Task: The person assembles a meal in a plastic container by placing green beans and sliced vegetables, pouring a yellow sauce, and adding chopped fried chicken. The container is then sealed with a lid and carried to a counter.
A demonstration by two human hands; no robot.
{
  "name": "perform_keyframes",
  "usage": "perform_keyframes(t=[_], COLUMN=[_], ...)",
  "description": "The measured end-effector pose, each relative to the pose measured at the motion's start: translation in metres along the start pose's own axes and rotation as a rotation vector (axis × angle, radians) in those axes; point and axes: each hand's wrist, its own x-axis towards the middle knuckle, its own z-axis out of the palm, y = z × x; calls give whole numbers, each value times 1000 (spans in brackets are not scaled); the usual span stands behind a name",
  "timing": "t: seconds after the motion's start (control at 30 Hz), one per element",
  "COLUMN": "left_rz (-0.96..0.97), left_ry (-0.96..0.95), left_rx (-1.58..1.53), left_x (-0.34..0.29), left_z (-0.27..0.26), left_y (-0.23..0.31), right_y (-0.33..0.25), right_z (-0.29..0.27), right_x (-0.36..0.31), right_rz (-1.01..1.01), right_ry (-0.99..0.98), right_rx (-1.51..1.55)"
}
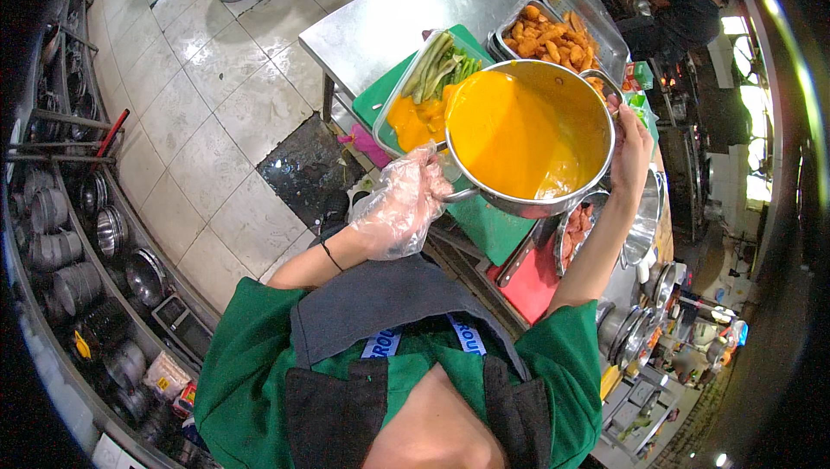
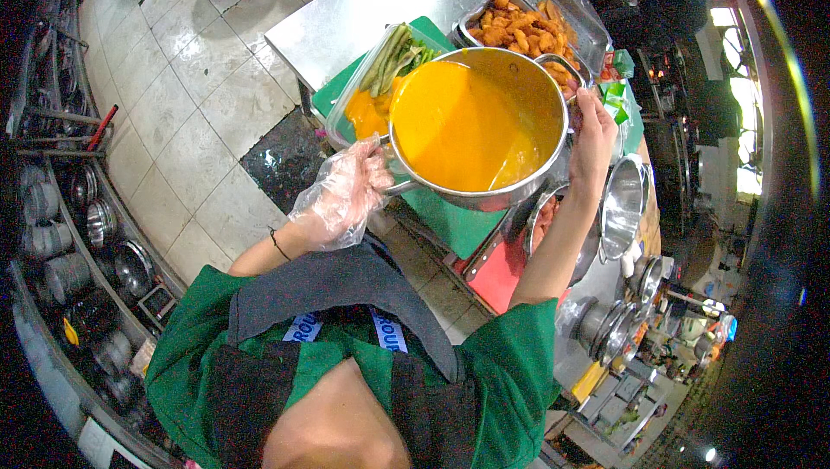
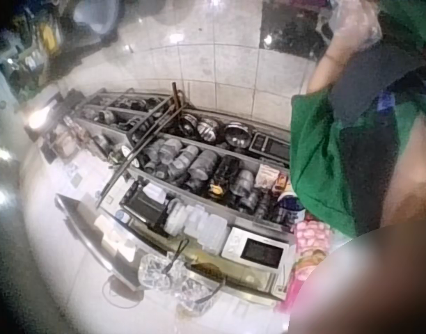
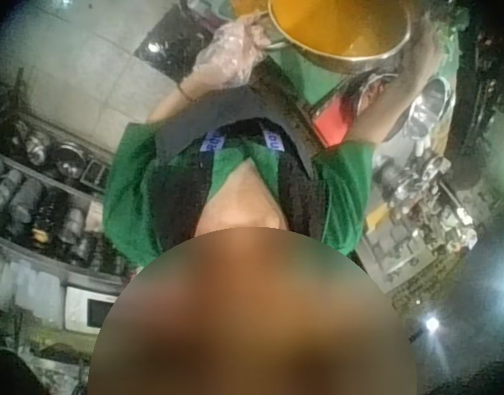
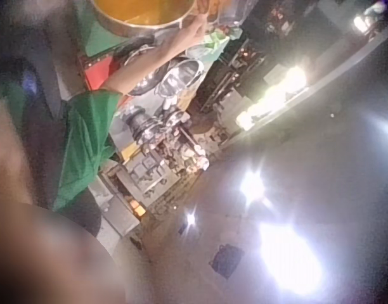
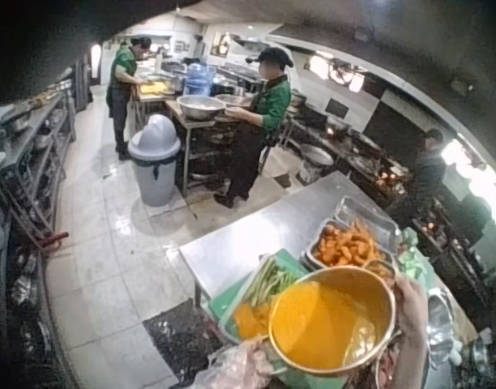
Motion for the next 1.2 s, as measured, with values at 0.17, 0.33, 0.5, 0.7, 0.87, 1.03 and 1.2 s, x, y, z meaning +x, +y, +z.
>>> perform_keyframes(t=[0.17,0.33,0.5,0.7,0.87,1.03,1.2], left_rz=[-13,15,25,-42,8,2,-37], left_ry=[-16,-49,5,37,6,24,79], left_rx=[-48,-49,-40,-87,-87,-31,-49], left_x=[1,-2,4,8,0,-7,-15], left_z=[2,2,3,0,0,-4,-10], left_y=[5,8,8,13,14,16,13], right_y=[-1,-2,-5,-8,-9,-8,-8], right_z=[2,5,10,15,18,22,22], right_x=[6,10,14,15,13,9,-1], right_rz=[-8,6,-11,-21,-11,2,15], right_ry=[-4,-3,-31,-51,-80,-57,-63], right_rx=[-3,16,-40,-38,-59,-37,-49])
